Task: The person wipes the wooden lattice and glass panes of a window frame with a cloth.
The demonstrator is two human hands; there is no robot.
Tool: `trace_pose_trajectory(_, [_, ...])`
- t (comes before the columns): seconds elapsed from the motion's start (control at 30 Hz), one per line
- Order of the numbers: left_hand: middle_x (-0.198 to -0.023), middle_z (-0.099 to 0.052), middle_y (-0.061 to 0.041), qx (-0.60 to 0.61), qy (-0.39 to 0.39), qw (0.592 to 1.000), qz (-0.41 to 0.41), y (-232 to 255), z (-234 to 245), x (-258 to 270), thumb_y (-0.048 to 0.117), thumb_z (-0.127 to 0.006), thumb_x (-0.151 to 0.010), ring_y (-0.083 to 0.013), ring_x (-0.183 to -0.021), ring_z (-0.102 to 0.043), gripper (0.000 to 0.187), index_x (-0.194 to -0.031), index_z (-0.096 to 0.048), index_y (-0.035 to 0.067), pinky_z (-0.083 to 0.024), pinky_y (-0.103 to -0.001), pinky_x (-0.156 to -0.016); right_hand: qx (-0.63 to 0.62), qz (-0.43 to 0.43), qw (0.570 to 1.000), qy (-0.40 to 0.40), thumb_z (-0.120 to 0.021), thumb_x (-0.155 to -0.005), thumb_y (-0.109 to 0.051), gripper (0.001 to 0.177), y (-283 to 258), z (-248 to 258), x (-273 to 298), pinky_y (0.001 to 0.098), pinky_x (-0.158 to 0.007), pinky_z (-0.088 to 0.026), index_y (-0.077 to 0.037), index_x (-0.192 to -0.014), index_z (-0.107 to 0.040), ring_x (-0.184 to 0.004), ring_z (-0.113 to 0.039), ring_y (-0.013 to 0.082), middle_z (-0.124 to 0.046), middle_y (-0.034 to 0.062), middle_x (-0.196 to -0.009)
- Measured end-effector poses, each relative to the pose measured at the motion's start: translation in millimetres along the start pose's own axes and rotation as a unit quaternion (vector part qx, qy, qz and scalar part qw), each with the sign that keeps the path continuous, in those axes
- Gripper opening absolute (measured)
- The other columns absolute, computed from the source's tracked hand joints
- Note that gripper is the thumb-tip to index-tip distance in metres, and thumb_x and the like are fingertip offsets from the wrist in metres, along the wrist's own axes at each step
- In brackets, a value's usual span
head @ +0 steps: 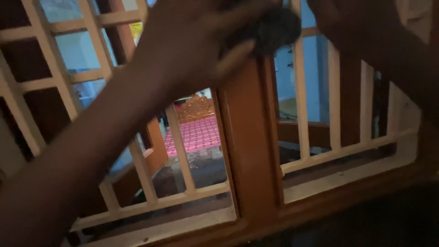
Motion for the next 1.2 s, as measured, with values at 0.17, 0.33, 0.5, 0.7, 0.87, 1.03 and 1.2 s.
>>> trace_pose_trajectory(0.17, [-0.173,-0.023,-0.013,-0.081,0.083,0.988,-0.103,15.9,-10.0,20.2,0.046,-0.059,-0.11,-0.0401,-0.158,-0.01,0.057,-0.164,-0.047,0.035,-0.013,-0.062,-0.131,-0.113,-0.083,0.99,-0.034,-0.059,-0.113,-0.01,0.012,-6.4,6.3,-15.3,0.0263,-0.045,-0.038,0.001,-0.117,-0.062,-0.053,-0.048,0.0143,-0.056,0.009,-0.075])
trace_pose_trajectory(0.33, [-0.173,-0.018,-0.006,-0.065,0.035,0.99,-0.118,37.7,-22.6,36.3,0.051,-0.056,-0.104,-0.033,-0.158,-0.003,0.057,-0.159,-0.045,0.038,-0.007,-0.062,-0.13,-0.052,-0.036,0.996,0.066,-0.061,-0.118,-0.005,0.015,-15.4,7.7,-14.7,0.0235,-0.053,-0.036,0.0,-0.104,-0.057,-0.063,-0.051,0.0113,-0.055,0.006,-0.079])
trace_pose_trajectory(0.5, [-0.17,-0.018,-0.005,-0.057,0.024,0.993,-0.097,38.4,-16.2,24.9,0.055,-0.054,-0.101,-0.0309,-0.156,-0.004,0.063,-0.16,-0.04,0.038,-0.008,-0.062,-0.128,-0.202,-0.156,0.967,0.013,-0.059,-0.113,-0.002,0.015,-9.1,7.2,-17.8,0.0309,-0.049,-0.035,0.002,-0.099,-0.06,-0.055,-0.048,0.0179,-0.053,0.0106,-0.071])
trace_pose_trajectory(0.7, [-0.161,-0.035,-0.009,-0.032,-0.027,0.998,0.042,14.9,2.8,-6.6,0.054,-0.049,-0.104,-0.034,-0.148,-0.031,0.06,-0.161,-0.037,0.038,-0.025,-0.061,-0.121,-0.061,-0.066,0.995,0.05,-0.066,-0.113,-0.004,0.013,-16.7,10.1,-14.0,0.0249,-0.054,-0.037,-0.001,-0.101,-0.061,-0.061,-0.052,0.0108,-0.058,0.0063,-0.078])
trace_pose_trajectory(0.87, [-0.162,-0.036,-0.01,-0.031,0.019,0.999,0.019,16.3,0.1,-2.3,0.049,-0.052,-0.107,-0.0363,-0.151,-0.03,0.055,-0.159,-0.044,0.034,-0.024,-0.061,-0.124,-0.066,-0.048,0.995,0.051,-0.069,-0.113,-0.011,0.017,-19.3,8.4,-10.7,0.0246,-0.054,-0.04,0.0,-0.103,-0.061,-0.062,-0.056,0.0128,-0.061,0.008,-0.079])
trace_pose_trajectory(1.03, [-0.167,-0.032,-0.013,-0.064,0.076,0.99,-0.101,34.6,-18.5,19.7,0.047,-0.06,-0.104,-0.0391,-0.155,-0.015,0.054,-0.154,-0.055,0.03,-0.013,-0.064,-0.126,-0.037,-0.026,0.997,0.068,-0.072,-0.112,-0.009,0.013,-16.5,5.9,-12.5,0.0234,-0.052,-0.044,-0.002,-0.106,-0.063,-0.065,-0.061,0.0127,-0.063,0.0069,-0.08])
trace_pose_trajectory(1.2, [-0.17,-0.031,-0.01,-0.07,0.05,0.988,-0.128,38.3,-22.9,30.4,0.049,-0.059,-0.105,-0.0361,-0.158,-0.012,0.045,-0.146,-0.061,0.03,-0.011,-0.063,-0.129,-0.064,-0.086,0.994,-0.024,-0.068,-0.106,-0.014,0.014,-22.3,-9.2,3.2,0.0257,-0.05,-0.047,-0.002,-0.107,-0.063,-0.06,-0.06,0.0145,-0.065,0.0091,-0.08])
Point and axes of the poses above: each hand's wrist, its own x-axis away from the middle knuckle, its own z-axis out of the back of the hand, y = z × x, the point moved 4 cm from there along -x, towards the middle knuckle
